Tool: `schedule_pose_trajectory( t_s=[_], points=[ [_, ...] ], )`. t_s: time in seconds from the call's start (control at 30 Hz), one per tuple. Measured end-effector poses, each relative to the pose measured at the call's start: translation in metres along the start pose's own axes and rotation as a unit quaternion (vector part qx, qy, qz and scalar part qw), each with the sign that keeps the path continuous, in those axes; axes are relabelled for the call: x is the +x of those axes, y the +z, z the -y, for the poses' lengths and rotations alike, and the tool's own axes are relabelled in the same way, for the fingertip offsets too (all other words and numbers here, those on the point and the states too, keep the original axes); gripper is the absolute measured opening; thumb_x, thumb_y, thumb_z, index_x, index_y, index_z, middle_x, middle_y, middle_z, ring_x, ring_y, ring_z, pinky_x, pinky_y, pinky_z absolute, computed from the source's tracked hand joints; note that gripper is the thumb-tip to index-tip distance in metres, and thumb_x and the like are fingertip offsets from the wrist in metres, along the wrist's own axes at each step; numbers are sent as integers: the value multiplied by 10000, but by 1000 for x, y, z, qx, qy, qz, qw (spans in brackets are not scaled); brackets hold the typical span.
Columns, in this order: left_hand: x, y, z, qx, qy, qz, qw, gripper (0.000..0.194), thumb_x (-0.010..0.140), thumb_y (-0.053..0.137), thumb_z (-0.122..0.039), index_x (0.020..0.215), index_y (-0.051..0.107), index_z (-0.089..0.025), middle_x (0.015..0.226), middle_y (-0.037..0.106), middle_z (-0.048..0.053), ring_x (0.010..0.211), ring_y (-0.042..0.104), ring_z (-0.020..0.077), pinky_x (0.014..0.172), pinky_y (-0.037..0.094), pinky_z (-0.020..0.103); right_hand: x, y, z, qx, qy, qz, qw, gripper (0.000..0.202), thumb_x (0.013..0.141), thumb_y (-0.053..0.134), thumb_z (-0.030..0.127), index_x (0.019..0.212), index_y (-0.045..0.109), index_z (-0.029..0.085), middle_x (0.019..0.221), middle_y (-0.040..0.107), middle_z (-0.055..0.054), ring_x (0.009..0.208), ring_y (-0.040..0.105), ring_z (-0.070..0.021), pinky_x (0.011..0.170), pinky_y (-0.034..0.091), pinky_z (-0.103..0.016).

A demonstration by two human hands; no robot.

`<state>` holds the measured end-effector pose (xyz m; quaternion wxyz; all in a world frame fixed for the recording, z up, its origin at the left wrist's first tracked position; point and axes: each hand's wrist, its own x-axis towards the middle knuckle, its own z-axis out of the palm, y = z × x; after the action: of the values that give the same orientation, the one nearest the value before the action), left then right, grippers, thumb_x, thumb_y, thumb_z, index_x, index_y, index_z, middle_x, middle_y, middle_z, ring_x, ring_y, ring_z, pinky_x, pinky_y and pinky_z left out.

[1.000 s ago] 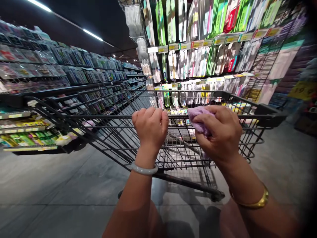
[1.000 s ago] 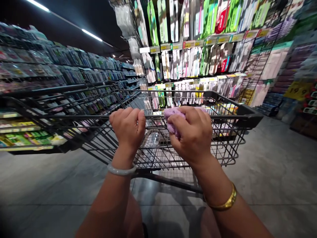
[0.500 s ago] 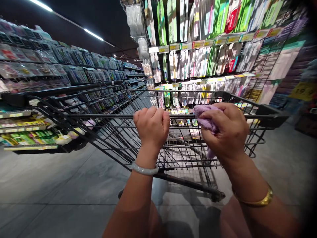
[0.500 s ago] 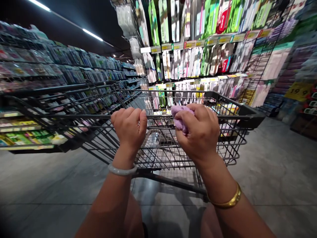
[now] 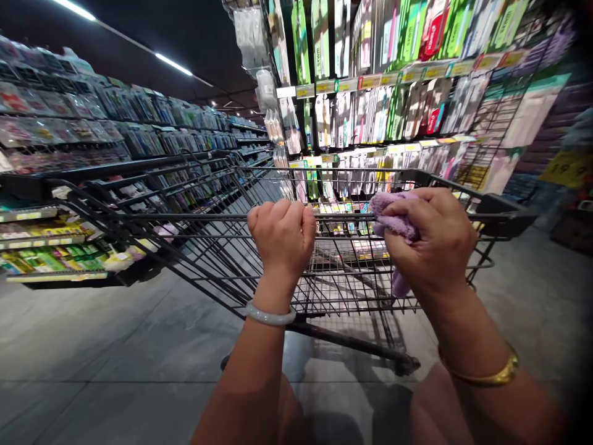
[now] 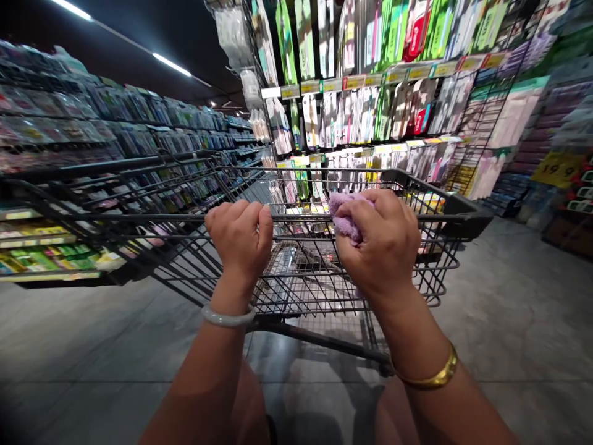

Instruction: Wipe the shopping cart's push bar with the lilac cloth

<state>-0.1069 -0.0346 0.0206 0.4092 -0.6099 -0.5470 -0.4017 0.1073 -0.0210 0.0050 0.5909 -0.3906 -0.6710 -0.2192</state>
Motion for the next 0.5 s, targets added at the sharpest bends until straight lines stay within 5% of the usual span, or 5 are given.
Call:
schedule_pose_trajectory(
  t_s=[0.27, 0.5],
  points=[
    [-2, 0, 1, -8, 3, -4, 1000, 313, 955, 432, -354, 669, 477, -236, 706, 551, 36, 754, 415, 215, 785, 244, 408, 4, 0, -14, 44, -14, -11, 999, 228, 680, 695, 203, 896, 661, 268, 994, 634, -40, 910, 610, -237, 763, 495, -407],
    [-1, 1, 0, -7, 2, -4, 1000, 315, 953, 427, -357, 666, 474, -237, 708, 547, 34, 754, 409, 213, 775, 238, 403, -3, 3, 5, 0, -18, -2, 1000, 186, 715, 648, 199, 892, 660, 259, 1023, 619, -53, 924, 589, -244, 801, 483, -435]
  ],
)
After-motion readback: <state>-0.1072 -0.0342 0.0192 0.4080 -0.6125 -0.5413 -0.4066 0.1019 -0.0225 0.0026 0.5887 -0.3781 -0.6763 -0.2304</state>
